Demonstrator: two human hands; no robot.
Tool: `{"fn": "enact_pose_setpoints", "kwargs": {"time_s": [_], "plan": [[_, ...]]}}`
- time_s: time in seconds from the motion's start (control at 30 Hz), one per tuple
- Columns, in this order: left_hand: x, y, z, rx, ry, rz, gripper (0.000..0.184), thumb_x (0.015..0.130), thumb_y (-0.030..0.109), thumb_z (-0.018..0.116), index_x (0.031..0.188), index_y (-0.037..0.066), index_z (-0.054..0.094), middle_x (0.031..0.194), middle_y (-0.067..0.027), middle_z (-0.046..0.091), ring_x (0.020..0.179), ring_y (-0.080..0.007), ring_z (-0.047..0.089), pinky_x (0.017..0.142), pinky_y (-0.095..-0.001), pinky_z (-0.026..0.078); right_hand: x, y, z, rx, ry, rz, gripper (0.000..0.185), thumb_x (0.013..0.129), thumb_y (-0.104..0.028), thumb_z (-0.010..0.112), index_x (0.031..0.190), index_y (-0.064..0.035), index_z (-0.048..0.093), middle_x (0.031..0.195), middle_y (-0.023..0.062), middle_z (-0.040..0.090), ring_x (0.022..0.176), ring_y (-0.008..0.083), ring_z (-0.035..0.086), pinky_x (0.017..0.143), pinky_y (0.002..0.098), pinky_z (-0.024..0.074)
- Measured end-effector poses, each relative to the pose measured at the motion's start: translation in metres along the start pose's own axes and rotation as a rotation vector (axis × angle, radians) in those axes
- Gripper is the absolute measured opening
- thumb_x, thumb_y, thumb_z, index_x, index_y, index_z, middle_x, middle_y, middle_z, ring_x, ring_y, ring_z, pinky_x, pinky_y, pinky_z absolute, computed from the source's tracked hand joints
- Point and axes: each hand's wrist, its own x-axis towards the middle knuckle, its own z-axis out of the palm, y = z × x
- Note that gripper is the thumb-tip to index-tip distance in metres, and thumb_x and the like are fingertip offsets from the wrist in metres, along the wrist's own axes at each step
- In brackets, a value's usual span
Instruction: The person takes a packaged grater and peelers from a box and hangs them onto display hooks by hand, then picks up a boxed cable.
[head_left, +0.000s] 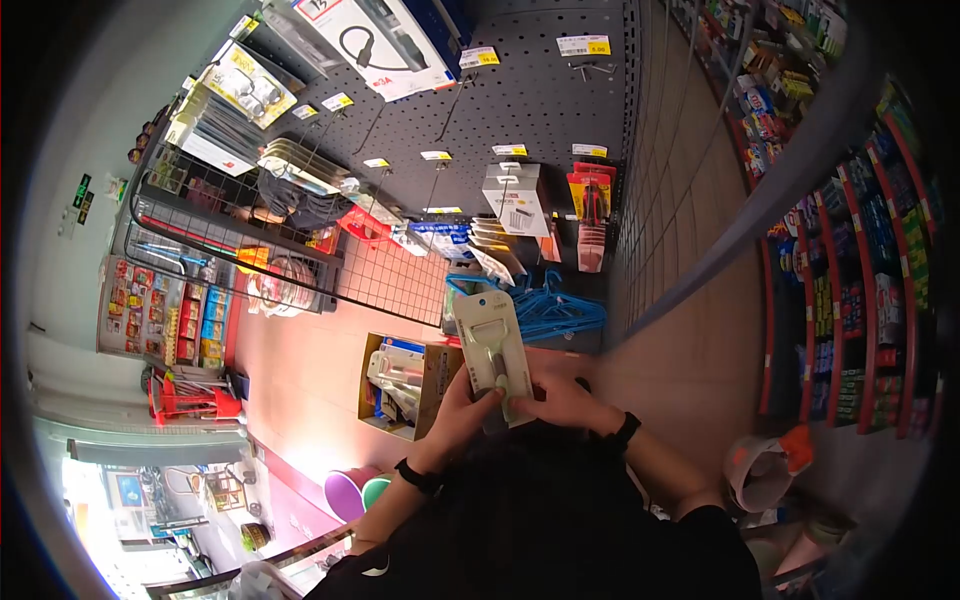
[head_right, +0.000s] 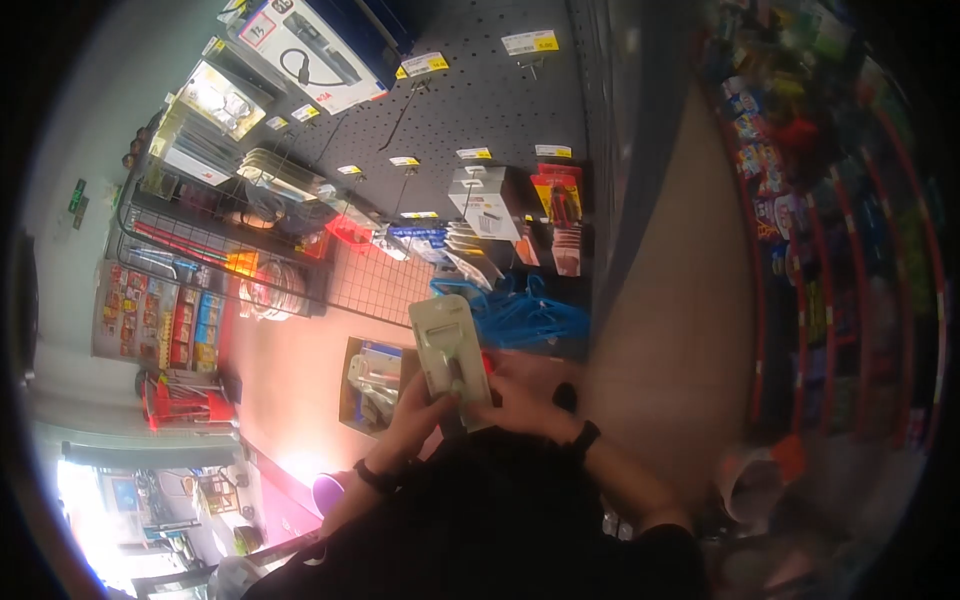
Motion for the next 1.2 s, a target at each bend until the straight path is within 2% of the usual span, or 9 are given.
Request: {"fn": "enact_pose_setpoints", "kwargs": {"time_s": [0.13,0.53,0.67,0.73,0.77,0.87,1.03,1.13,1.2], "plan": [[-0.003,-0.003,-0.001,-0.051,0.014,0.023,0.058,0.094,0.004,0.065,0.146,0.001,0.038,0.133,-0.0112,0.057,0.123,-0.0193,0.056,0.104,-0.0355,0.047,-0.004,-0.028,-0.004,-0.014,0.008,-0.008,0.046,0.094,-0.023,0.072,0.132,-0.0015,0.059,0.116,0.0111,0.069,0.104,0.0173,0.066,0.09,0.0325,0.0531],[-0.006,-0.017,-0.011,-0.076,0.017,0.005,0.056,0.093,0.002,0.065,0.143,0.0,0.041,0.131,-0.0109,0.058,0.123,-0.019,0.056,0.104,-0.0351,0.047,0.001,-0.01,0.009,0.006,0.023,0.02,0.045,0.093,-0.023,0.074,0.131,-0.0021,0.061,0.117,0.0108,0.07,0.104,0.0153,0.066,0.09,0.0312,0.0532],[-0.007,-0.018,-0.009,-0.159,0.037,0.032,0.056,0.092,0.005,0.066,0.142,-0.001,0.042,0.13,-0.0112,0.058,0.122,-0.019,0.057,0.104,-0.0348,0.047,-0.003,-0.03,0.005,-0.036,-0.064,0.086,0.042,0.093,-0.022,0.074,0.128,-0.0017,0.062,0.114,0.0096,0.07,0.102,0.015,0.067,0.089,0.0311,0.054],[0.0,-0.03,-0.016,-0.018,-0.019,0.078,0.057,0.092,0.008,0.067,0.142,-0.002,0.041,0.13,-0.0121,0.059,0.122,-0.0193,0.057,0.103,-0.0348,0.047,-0.004,-0.015,0.009,0.076,0.051,-0.001,0.038,0.093,-0.02,0.073,0.125,-0.001,0.064,0.11,0.0078,0.071,0.098,0.0142,0.067,0.086,0.0302,0.0547],[0.004,-0.041,-0.023,0.153,-0.028,0.113,0.058,0.091,0.009,0.067,0.141,-0.002,0.042,0.128,-0.0129,0.059,0.122,-0.0197,0.057,0.103,-0.0349,0.048,-0.004,-0.01,0.009,0.064,0.004,0.002,0.038,0.093,-0.02,0.073,0.125,-0.001,0.064,0.11,0.0078,0.071,0.098,0.0142,0.067,0.086,0.0302,0.0547],[-0.005,-0.023,-0.012,-0.001,-0.035,0.054,0.06,0.093,0.005,0.065,0.147,0.002,0.038,0.135,-0.0103,0.054,0.129,-0.0194,0.051,0.109,-0.0356,0.043,-0.003,-0.007,0.01,0.042,0.059,-0.019,0.038,0.092,-0.023,0.074,0.122,-0.0009,0.066,0.104,0.0122,0.074,0.094,0.0173,0.07,0.082,0.0312,0.0552],[-0.009,-0.02,-0.012,0.041,0.011,0.109,0.06,0.091,0.004,0.066,0.145,0.003,0.04,0.131,-0.0091,0.053,0.128,-0.0188,0.05,0.11,-0.0358,0.042,-0.002,-0.017,0.006,-0.015,0.056,0.098,0.035,0.091,-0.022,0.074,0.118,-0.0008,0.068,0.1,0.0102,0.074,0.089,0.015,0.069,0.079,0.03,0.0545],[-0.01,-0.025,-0.016,0.081,0.065,0.12,0.062,0.091,0.013,0.068,0.145,0.001,0.04,0.128,-0.014,0.06,0.121,-0.0208,0.059,0.103,-0.0362,0.047,0.004,-0.01,0.004,-0.12,0.023,0.13,0.036,0.09,-0.022,0.075,0.118,-0.0008,0.069,0.095,0.0083,0.073,0.082,0.0127,0.066,0.074,0.0286,0.0527],[-0.013,-0.022,-0.018,-0.031,0.034,0.042,0.06,0.091,0.006,0.066,0.146,0.001,0.041,0.134,-0.0111,0.054,0.127,-0.0188,0.051,0.108,-0.0355,0.043,0.008,-0.005,0.009,-0.075,0.037,0.068,0.036,0.09,-0.023,0.075,0.117,-0.001,0.069,0.094,0.0072,0.072,0.079,0.0119,0.064,0.072,0.0283,0.0517]]}}
